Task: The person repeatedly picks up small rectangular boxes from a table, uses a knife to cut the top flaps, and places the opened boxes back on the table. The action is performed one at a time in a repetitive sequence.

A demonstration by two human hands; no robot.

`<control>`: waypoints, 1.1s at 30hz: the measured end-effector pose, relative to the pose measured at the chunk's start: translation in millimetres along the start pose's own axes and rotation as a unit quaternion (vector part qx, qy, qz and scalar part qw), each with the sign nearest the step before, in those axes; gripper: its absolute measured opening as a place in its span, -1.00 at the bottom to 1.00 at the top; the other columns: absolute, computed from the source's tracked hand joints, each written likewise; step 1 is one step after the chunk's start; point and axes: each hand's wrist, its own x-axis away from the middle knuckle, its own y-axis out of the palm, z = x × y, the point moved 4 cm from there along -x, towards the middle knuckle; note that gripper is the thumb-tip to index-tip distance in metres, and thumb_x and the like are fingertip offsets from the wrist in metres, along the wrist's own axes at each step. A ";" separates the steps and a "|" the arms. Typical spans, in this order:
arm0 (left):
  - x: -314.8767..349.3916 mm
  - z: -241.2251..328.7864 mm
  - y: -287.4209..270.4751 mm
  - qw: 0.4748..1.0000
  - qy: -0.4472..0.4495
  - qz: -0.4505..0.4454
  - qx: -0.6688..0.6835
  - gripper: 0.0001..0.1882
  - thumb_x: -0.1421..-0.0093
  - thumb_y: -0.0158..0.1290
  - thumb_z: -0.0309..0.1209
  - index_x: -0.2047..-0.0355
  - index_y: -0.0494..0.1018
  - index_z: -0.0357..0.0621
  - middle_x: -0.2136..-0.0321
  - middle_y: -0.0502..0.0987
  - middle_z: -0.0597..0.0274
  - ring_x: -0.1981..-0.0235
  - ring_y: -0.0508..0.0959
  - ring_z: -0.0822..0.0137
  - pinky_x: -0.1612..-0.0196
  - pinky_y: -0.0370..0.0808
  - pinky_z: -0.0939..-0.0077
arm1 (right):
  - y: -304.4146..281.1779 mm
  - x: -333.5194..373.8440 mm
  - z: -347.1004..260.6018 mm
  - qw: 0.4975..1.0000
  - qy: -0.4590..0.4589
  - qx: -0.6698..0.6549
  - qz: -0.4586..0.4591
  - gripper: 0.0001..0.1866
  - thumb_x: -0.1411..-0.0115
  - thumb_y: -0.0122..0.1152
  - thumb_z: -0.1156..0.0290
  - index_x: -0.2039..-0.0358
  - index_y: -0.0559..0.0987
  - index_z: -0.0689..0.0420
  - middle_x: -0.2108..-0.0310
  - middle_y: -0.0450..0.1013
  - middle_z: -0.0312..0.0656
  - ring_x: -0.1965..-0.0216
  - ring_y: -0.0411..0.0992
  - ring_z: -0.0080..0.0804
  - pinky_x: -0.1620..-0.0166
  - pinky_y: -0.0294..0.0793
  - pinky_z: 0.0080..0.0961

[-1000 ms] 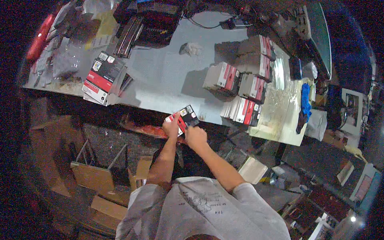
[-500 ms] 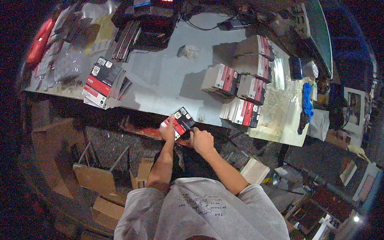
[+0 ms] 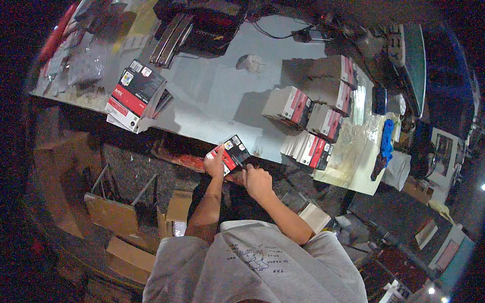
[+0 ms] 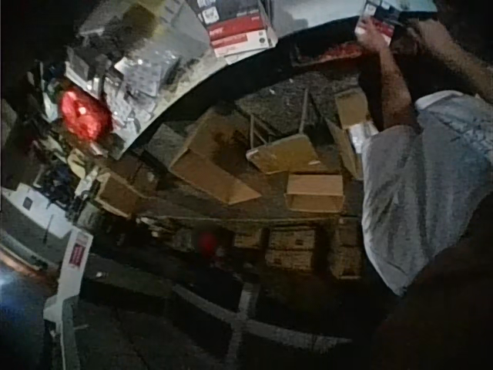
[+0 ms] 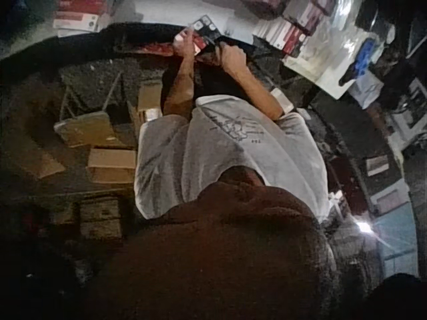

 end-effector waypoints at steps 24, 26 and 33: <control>0.5 -14.2 -1.6 0.997 0.039 -0.067 -0.019 -0.52 0.17 0.27 -0.07 0.51 0.51 -0.32 0.54 0.56 0.07 0.52 0.55 0.24 0.40 0.43 0.34 | 21.8 -7.9 23.8 0.999 -0.035 0.023 -0.026 -0.71 -0.11 0.01 0.16 0.39 0.47 0.14 0.56 0.44 0.05 0.49 0.45 0.04 0.42 0.43 -0.11; 3.8 -3.9 -5.1 0.992 0.069 -0.103 0.031 -0.60 0.14 0.27 -0.15 0.51 0.52 -0.30 0.59 0.55 0.16 0.62 0.51 0.38 0.49 0.41 0.45 | -1.8 15.0 44.1 0.997 -0.066 -0.016 0.038 -0.71 -0.12 0.00 0.19 0.30 0.43 0.15 0.60 0.45 0.02 0.53 0.46 0.01 0.45 0.45 -0.13; 53.1 88.0 -49.1 0.946 0.150 -0.276 0.083 -0.74 0.16 0.29 -0.38 0.68 0.40 -0.16 0.72 0.41 0.44 0.69 0.35 0.63 0.60 0.30 0.64 | -42.0 4.2 31.9 0.900 0.000 -0.380 0.213 -0.73 -0.17 -0.03 0.28 0.23 0.36 0.22 0.38 0.44 0.02 0.42 0.43 -0.07 0.28 0.37 -0.40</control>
